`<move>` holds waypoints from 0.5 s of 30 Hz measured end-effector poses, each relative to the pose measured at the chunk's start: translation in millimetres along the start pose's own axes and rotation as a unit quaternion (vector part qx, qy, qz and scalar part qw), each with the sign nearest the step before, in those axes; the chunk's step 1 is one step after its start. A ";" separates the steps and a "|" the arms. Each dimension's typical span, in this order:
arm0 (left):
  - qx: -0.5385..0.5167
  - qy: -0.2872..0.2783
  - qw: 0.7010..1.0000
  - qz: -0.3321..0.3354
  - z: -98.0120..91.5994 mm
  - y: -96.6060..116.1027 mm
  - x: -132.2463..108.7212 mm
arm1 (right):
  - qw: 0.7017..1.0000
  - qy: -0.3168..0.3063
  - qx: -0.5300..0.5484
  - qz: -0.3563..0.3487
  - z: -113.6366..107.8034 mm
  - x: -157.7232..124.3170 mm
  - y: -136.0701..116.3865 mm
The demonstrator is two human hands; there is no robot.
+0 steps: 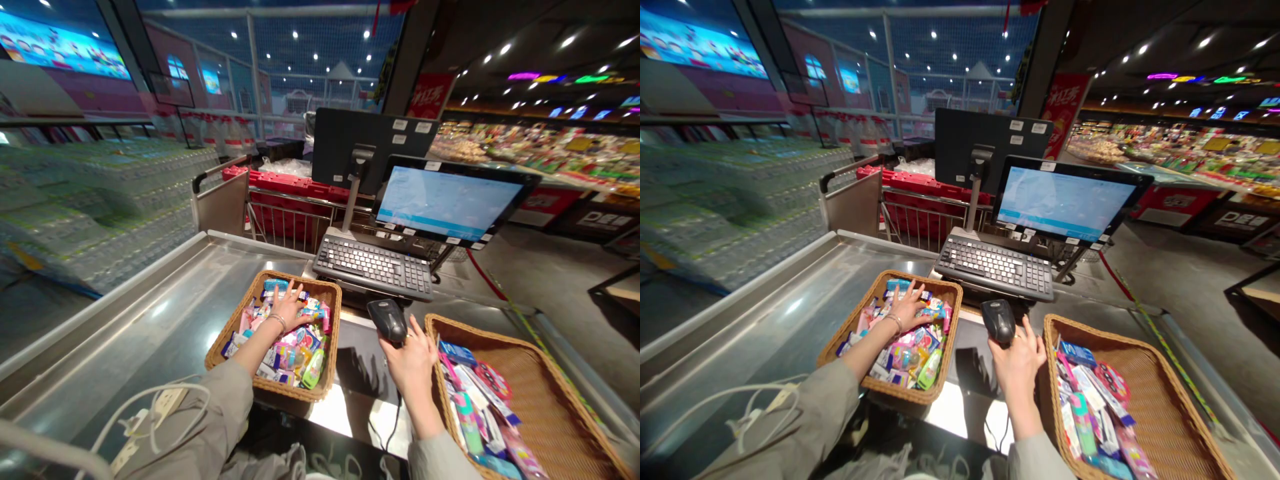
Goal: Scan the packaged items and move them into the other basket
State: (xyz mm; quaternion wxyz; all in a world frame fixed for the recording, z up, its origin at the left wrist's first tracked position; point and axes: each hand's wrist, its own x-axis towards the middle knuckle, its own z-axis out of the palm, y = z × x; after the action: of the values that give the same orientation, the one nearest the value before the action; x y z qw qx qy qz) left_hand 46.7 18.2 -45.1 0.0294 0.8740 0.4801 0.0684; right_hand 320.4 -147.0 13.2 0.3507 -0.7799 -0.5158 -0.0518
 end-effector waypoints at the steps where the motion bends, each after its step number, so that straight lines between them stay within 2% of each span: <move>1: -0.005 -0.011 1.000 -0.005 -0.3 0.2 0.1 | 1.000 -0.002 -0.002 0.001 -0.7 -0.1 0.8; 7: -0.036 -0.044 0.997 -0.046 -3.1 -3.8 -3.0 | 1.000 -0.004 -0.007 0.012 -2.9 -1.2 4.7; 15: -0.074 -0.053 0.996 -0.017 -8.8 2.9 -3.7 | 1.000 -0.012 0.002 0.005 -3.1 -3.4 2.4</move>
State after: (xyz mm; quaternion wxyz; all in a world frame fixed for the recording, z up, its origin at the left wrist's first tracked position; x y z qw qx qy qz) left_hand 45.9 13.4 -36.3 0.1202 0.8638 0.4861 0.0564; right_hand 321.8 -152.0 12.7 0.3463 -0.7822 -0.5164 -0.0403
